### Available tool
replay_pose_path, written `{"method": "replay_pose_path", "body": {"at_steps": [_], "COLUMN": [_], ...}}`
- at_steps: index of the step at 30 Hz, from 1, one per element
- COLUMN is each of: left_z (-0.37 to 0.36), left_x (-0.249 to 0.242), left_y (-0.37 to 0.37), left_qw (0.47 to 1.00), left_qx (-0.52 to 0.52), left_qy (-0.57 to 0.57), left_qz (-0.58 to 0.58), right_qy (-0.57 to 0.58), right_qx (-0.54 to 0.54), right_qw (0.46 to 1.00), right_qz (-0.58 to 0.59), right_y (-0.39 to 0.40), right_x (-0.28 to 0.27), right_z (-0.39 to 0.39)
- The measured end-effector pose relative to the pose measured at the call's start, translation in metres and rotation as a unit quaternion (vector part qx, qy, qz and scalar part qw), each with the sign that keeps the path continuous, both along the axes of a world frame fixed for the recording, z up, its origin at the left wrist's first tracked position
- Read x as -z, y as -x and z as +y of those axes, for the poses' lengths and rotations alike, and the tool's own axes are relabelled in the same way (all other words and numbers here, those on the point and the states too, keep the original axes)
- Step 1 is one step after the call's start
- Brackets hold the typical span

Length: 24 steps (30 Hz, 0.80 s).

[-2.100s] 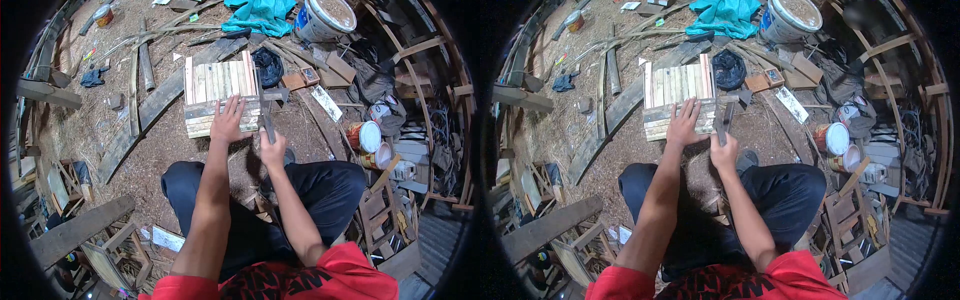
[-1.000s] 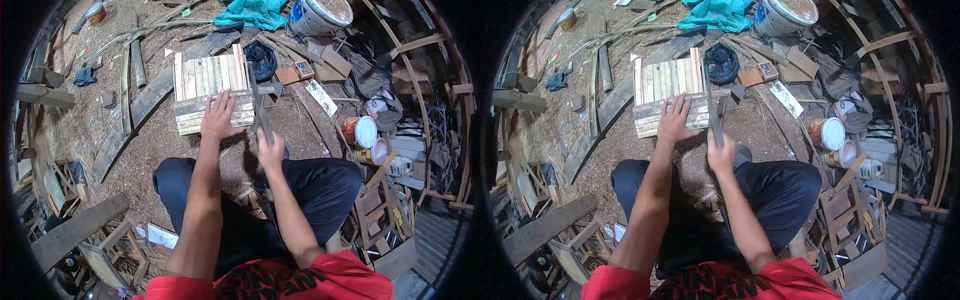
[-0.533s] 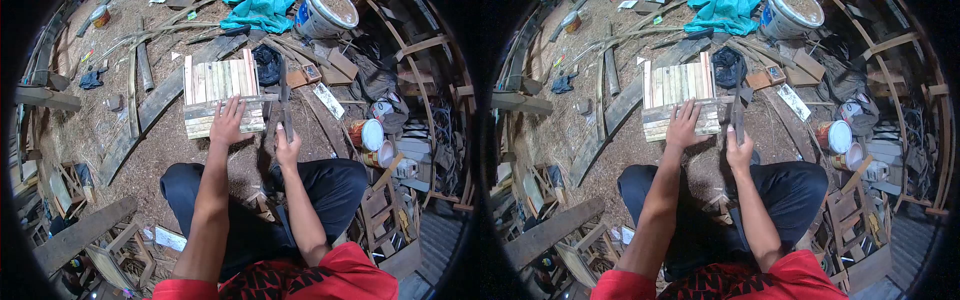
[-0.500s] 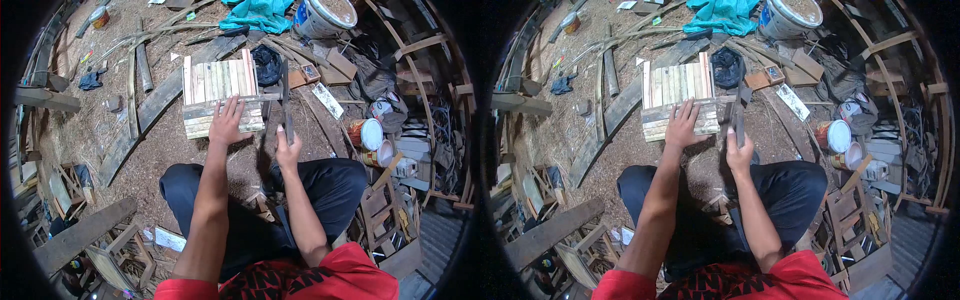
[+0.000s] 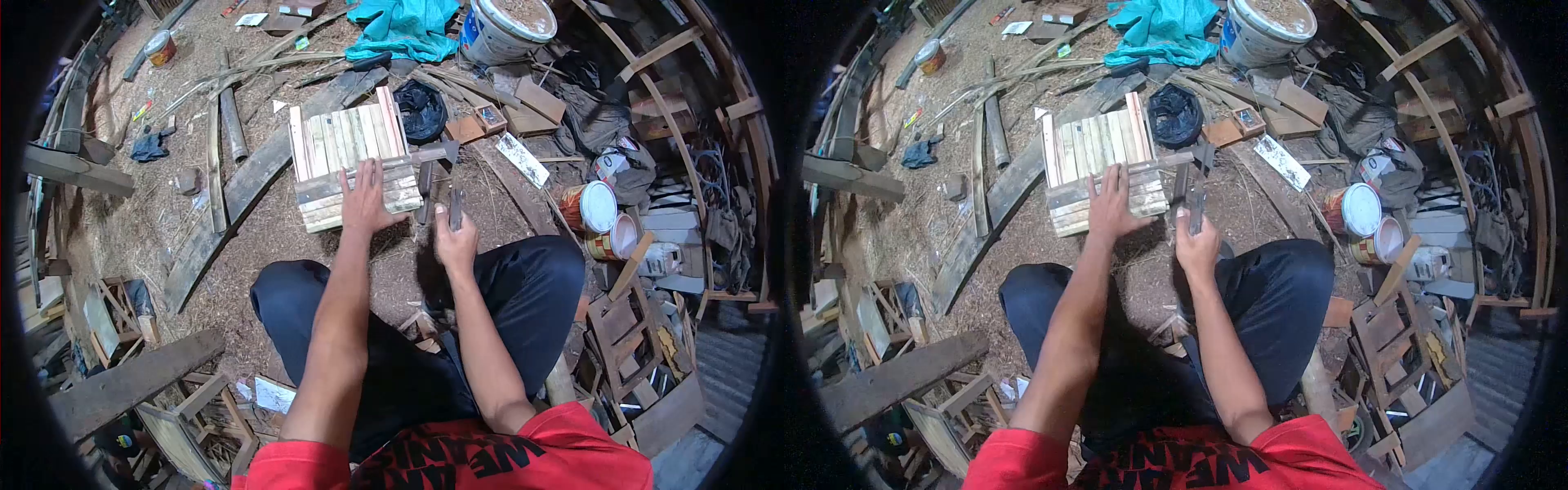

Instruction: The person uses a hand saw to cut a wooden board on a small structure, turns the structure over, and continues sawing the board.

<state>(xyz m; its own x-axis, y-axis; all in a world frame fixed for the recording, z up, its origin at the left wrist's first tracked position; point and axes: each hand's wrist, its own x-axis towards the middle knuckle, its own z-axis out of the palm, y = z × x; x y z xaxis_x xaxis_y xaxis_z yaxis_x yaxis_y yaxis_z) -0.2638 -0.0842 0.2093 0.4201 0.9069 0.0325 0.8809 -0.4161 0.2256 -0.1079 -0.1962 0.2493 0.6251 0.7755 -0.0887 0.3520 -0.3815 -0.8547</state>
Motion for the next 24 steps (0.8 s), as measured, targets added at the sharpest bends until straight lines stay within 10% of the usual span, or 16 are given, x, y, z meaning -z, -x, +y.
{"method": "replay_pose_path", "body": {"at_steps": [24], "left_z": [-0.062], "left_x": [-0.031], "left_y": [0.052], "left_qw": [0.991], "left_qx": [-0.126], "left_qy": [-0.019], "left_qz": [0.029], "right_qy": [-0.191], "right_qx": [-0.108], "right_qw": [0.972], "right_qz": [0.085], "right_y": [0.048], "right_x": [-0.017], "right_z": [0.0]}}
